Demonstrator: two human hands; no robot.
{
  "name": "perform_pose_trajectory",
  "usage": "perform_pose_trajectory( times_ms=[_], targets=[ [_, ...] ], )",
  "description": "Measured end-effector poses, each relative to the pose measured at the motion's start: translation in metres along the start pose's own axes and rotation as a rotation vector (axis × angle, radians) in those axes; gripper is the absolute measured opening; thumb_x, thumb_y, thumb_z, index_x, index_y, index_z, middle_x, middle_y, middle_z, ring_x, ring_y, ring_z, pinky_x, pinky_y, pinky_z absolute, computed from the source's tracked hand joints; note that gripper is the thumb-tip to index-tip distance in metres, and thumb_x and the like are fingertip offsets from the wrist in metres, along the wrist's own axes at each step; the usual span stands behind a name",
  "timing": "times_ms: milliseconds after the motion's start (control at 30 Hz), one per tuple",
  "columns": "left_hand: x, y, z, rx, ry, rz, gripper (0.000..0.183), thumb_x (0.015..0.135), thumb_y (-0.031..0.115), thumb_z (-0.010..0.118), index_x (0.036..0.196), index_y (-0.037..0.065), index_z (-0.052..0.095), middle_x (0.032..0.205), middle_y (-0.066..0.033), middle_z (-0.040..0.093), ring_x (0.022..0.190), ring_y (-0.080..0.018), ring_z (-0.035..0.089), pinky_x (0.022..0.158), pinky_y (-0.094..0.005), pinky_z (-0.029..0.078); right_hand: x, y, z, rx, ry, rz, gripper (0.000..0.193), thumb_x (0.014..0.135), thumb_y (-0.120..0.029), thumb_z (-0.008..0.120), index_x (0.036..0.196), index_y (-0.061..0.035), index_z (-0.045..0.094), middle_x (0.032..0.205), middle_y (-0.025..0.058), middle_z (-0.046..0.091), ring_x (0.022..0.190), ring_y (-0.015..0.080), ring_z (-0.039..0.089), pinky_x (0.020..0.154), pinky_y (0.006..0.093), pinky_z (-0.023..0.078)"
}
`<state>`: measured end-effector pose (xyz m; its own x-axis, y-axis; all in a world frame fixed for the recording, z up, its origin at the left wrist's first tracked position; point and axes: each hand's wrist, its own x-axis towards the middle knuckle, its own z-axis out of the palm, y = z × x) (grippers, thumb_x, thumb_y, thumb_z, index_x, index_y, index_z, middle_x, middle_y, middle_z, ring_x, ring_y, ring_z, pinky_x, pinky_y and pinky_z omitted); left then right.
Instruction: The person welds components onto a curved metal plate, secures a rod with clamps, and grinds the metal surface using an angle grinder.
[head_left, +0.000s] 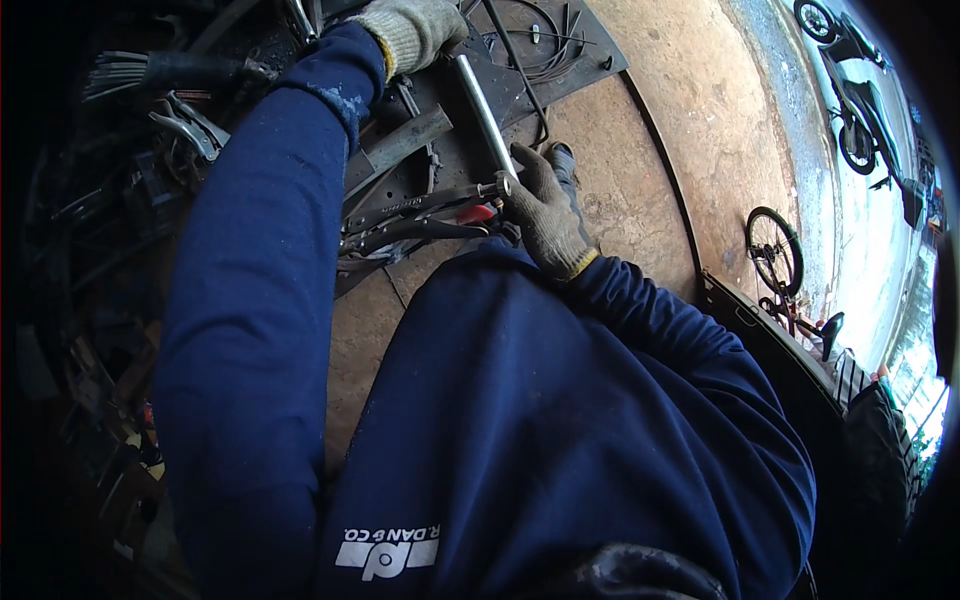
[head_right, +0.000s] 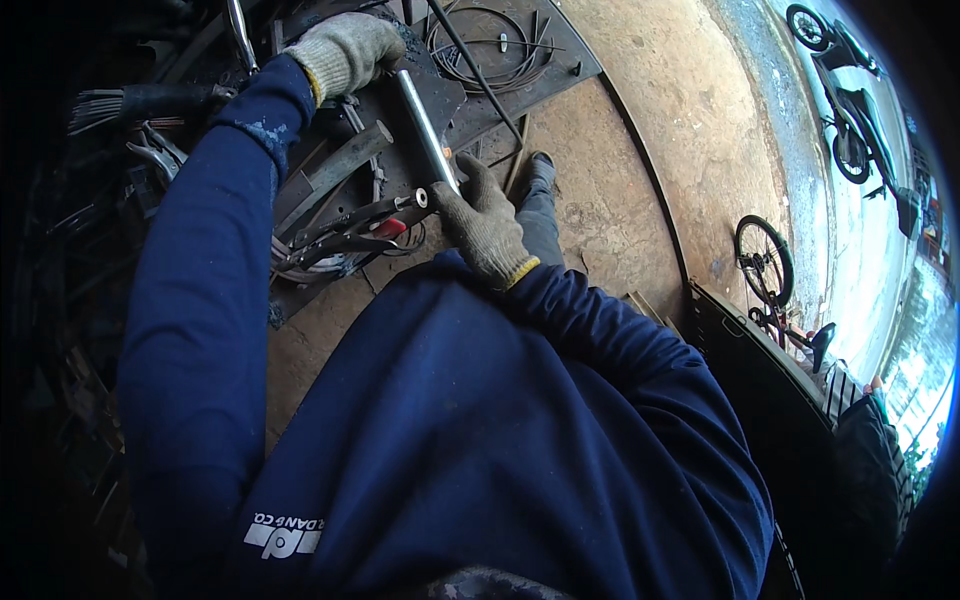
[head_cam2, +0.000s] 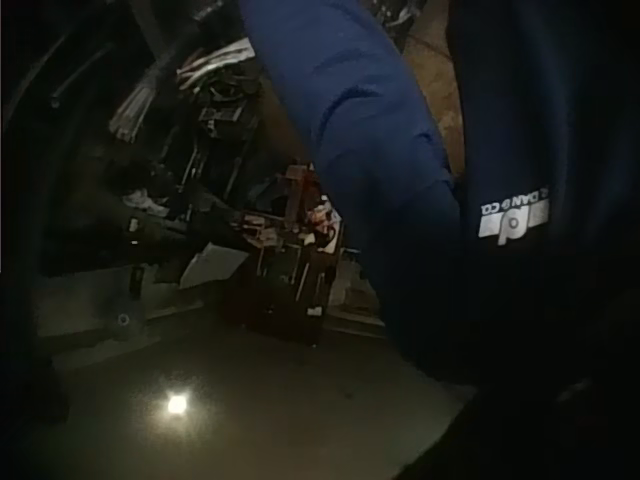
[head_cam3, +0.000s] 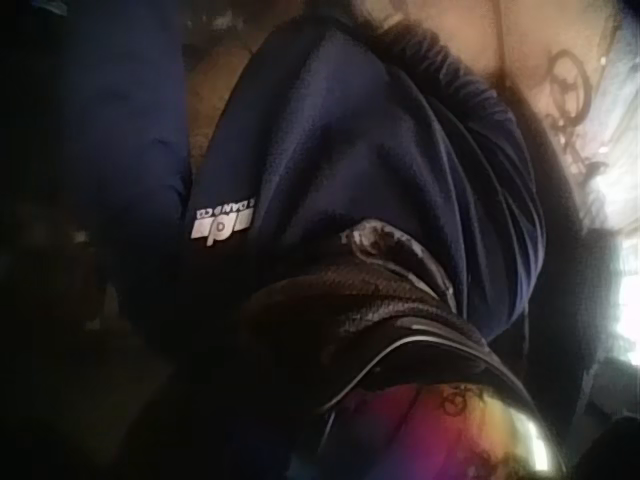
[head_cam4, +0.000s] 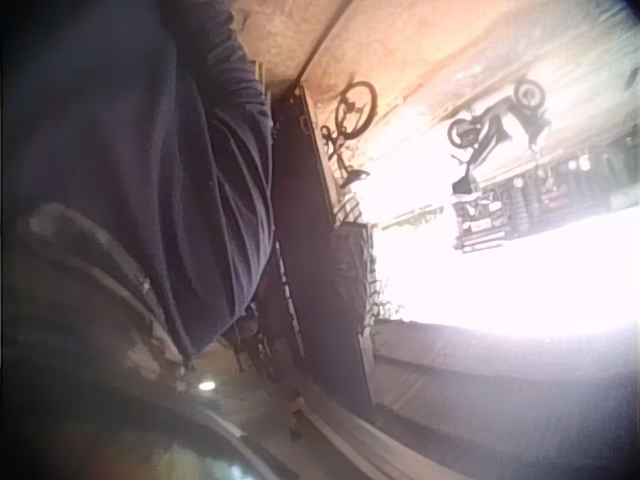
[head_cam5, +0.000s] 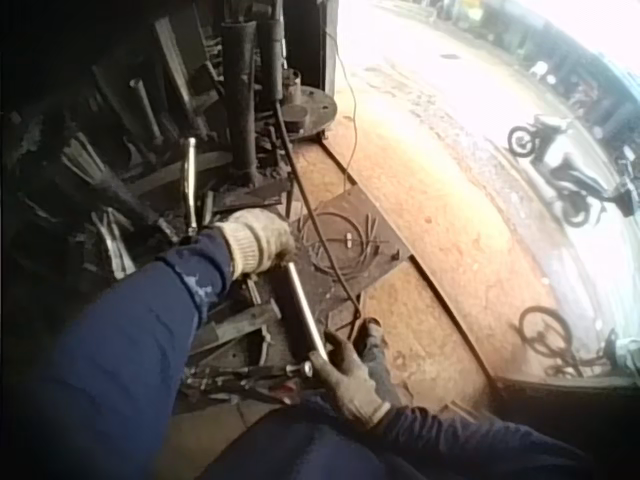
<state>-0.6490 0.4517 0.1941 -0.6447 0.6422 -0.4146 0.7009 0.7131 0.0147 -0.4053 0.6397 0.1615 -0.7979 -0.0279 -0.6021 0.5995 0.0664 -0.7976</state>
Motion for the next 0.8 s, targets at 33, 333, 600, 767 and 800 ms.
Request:
perform_pose_trajectory(
  times_ms=[33, 333, 600, 767, 800],
  targets=[
    [0.0, 0.0, 0.001, 0.004, 0.006, 0.005, 0.029, 0.075, 0.003, 0.076, 0.102, 0.015, 0.076, 0.102, -0.0117, 0.074, 0.1, -0.0328, 0.07, 0.086, -0.0426, 0.058, -0.001, 0.002, 0.002, 0.007, 0.001, -0.011, 0.073, 0.091, -0.045, 0.071, 0.148, -0.0077, 0.045, 0.103, 0.0121, 0.068, 0.084, 0.0169, 0.066, 0.078, 0.0312, 0.053],
    [-0.001, 0.005, -0.004, 0.008, -0.03, -0.014, 0.029, 0.075, 0.004, 0.076, 0.103, 0.014, 0.076, 0.107, -0.0112, 0.073, 0.104, -0.0318, 0.069, 0.089, -0.0417, 0.057, 0.005, 0.013, 0.0, 0.205, -0.12, -0.047, 0.062, 0.096, -0.039, 0.065, 0.145, -0.0046, 0.049, 0.103, 0.0097, 0.068, 0.081, 0.0129, 0.064, 0.073, 0.0279, 0.052],
    [-0.007, 0.017, -0.021, -0.021, -0.026, -0.091, 0.032, 0.079, 0.008, 0.075, 0.11, 0.014, 0.073, 0.11, -0.0103, 0.072, 0.109, -0.032, 0.067, 0.095, -0.0416, 0.054, 0.017, -0.044, -0.091, -0.096, -0.355, 0.12, 0.051, 0.101, -0.037, 0.062, 0.138, -0.0034, 0.056, 0.079, 0.0013, 0.059, 0.06, 0.0081, 0.055, 0.051, 0.0243, 0.047],
    [-0.017, 0.026, -0.045, -0.078, -0.138, -0.186, 0.04, 0.082, 0.012, 0.075, 0.121, 0.011, 0.067, 0.124, -0.0094, 0.066, 0.119, -0.0308, 0.061, 0.102, -0.0408, 0.051, 0.006, -0.032, -0.172, -0.125, -0.381, 0.149, 0.049, 0.103, -0.038, 0.057, 0.138, -0.0031, 0.057, 0.075, 0.0043, 0.061, 0.053, 0.0092, 0.055, 0.047, 0.0242, 0.045],
    [-0.018, 0.024, -0.045, -0.099, -0.115, -0.188, 0.039, 0.083, 0.012, 0.074, 0.121, 0.011, 0.067, 0.124, -0.0094, 0.066, 0.12, -0.0306, 0.061, 0.103, -0.0404, 0.05, 0.011, -0.023, -0.187, -0.043, -0.351, 0.158, 0.048, 0.104, -0.039, 0.056, 0.136, -0.0028, 0.058, 0.075, 0.0053, 0.062, 0.051, 0.0101, 0.055, 0.046, 0.0245, 0.045]
  ],
)
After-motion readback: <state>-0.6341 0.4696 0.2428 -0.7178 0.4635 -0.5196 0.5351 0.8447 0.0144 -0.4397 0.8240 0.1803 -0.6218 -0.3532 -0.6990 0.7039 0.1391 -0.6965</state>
